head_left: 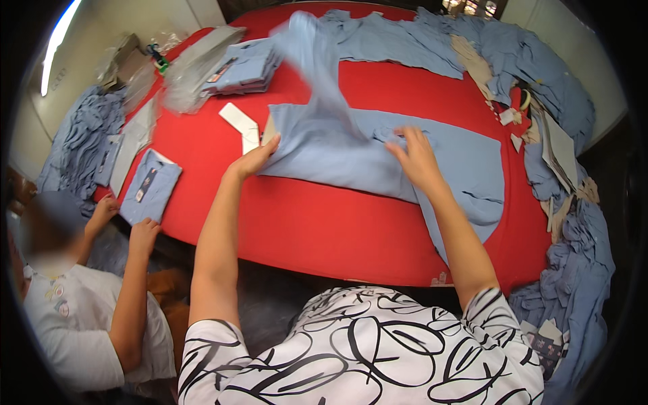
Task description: The person folds light blue shirts on a large red surface by hand, using a cardboard template to ensure uniform dimensions, and places the completed shirts onto a stack.
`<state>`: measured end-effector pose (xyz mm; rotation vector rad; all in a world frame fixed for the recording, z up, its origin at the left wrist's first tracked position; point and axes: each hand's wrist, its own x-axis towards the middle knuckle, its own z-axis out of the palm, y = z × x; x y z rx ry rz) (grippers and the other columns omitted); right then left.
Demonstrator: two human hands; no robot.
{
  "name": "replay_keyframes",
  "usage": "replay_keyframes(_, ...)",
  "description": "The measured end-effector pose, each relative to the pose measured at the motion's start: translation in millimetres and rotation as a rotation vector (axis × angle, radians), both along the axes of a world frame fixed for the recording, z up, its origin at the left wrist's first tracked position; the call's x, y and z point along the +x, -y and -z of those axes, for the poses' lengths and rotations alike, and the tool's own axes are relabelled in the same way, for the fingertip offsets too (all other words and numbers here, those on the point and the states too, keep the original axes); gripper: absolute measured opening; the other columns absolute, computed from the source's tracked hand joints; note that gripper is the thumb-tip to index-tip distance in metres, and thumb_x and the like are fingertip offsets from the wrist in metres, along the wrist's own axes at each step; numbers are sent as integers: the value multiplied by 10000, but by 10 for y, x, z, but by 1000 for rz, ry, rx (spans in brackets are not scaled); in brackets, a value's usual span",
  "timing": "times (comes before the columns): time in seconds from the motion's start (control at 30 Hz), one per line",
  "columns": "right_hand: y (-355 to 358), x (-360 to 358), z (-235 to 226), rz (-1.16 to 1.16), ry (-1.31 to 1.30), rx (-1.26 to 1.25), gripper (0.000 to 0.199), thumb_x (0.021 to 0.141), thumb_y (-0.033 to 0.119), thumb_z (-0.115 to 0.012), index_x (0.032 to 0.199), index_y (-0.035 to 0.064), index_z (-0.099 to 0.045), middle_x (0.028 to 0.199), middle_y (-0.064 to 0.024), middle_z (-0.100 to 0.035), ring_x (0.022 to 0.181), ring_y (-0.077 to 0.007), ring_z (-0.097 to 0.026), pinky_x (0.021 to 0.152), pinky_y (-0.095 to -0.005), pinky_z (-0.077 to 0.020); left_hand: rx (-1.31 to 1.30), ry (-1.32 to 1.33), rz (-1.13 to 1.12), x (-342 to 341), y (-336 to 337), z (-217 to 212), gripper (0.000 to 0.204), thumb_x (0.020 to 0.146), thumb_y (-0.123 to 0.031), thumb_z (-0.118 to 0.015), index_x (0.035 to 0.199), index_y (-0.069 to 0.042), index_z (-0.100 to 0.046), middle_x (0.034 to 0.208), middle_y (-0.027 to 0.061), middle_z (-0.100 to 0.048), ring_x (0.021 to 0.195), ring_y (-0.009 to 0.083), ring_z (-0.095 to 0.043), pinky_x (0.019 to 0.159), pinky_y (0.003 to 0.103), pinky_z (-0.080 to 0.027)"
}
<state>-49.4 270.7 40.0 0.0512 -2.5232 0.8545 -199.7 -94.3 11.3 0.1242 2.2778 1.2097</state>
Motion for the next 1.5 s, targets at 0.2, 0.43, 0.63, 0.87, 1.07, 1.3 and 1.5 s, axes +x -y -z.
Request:
replay_keyframes(0.2,-160,2146,423,274,190,260,316,786,171,-711,1043,48,-574,1068,-171,-541,987,-356,-500,880,-472,-376,-442,-639,119,182,-447,157,548,779,-319,-777,1167,36,-625,1091,246,-656,1013,411,-619,903,465,-480)
replay_keyframes(0.43,-840,2431,761,416,125,304,146,864,91,-622,997,40,-588,1022,-161,-568,1001,-346,-502,864,-457,-375,-169,-1214,133,81,-711,375,274,824,-105,-707,1048,25,-617,1115,164,-609,1075,381,-544,897,453,-455)
replay_keyframes(0.63,-2221,1042,238,827,-151,-152,223,1032,224,-435,1142,66,-549,1023,-235,-654,969,-440,-632,798,-470,-485,-259,-1003,-92,-183,-613,634,217,937,-69,-549,1137,15,-536,1064,243,-599,971,442,-577,814,466,-475)
replay_keyframes(0.87,-2807,91,665,1032,304,262,311,1020,363,-446,1056,71,-548,979,-227,-673,942,-442,-645,777,-542,-492,-184,-1057,-236,-264,-498,652,163,955,-55,-526,1096,27,-527,989,249,-591,898,455,-579,769,457,-472)
replay_keyframes(1.07,-3233,117,580,1042,422,263,323,998,378,-498,1031,63,-561,1025,-223,-662,960,-446,-621,793,-528,-487,-188,-1048,-84,-287,-629,516,170,891,-67,-654,971,39,-547,942,187,-547,852,387,-559,749,423,-459)
replay_keyframes(1.3,-2107,702,892,508,143,362,422,971,255,-551,1353,76,-530,1437,-185,-471,1333,-346,-426,1118,-492,-281,-198,-1023,-108,-306,-538,502,196,872,-67,-678,962,42,-543,928,177,-544,817,392,-539,728,414,-461)
replay_keyframes(1.5,-2581,700,740,872,410,489,391,954,208,-581,1313,52,-578,1412,-191,-493,1330,-357,-430,1159,-477,-251,-156,-892,-153,-362,-645,412,217,848,-68,-695,981,38,-561,960,181,-570,867,387,-582,744,415,-475)
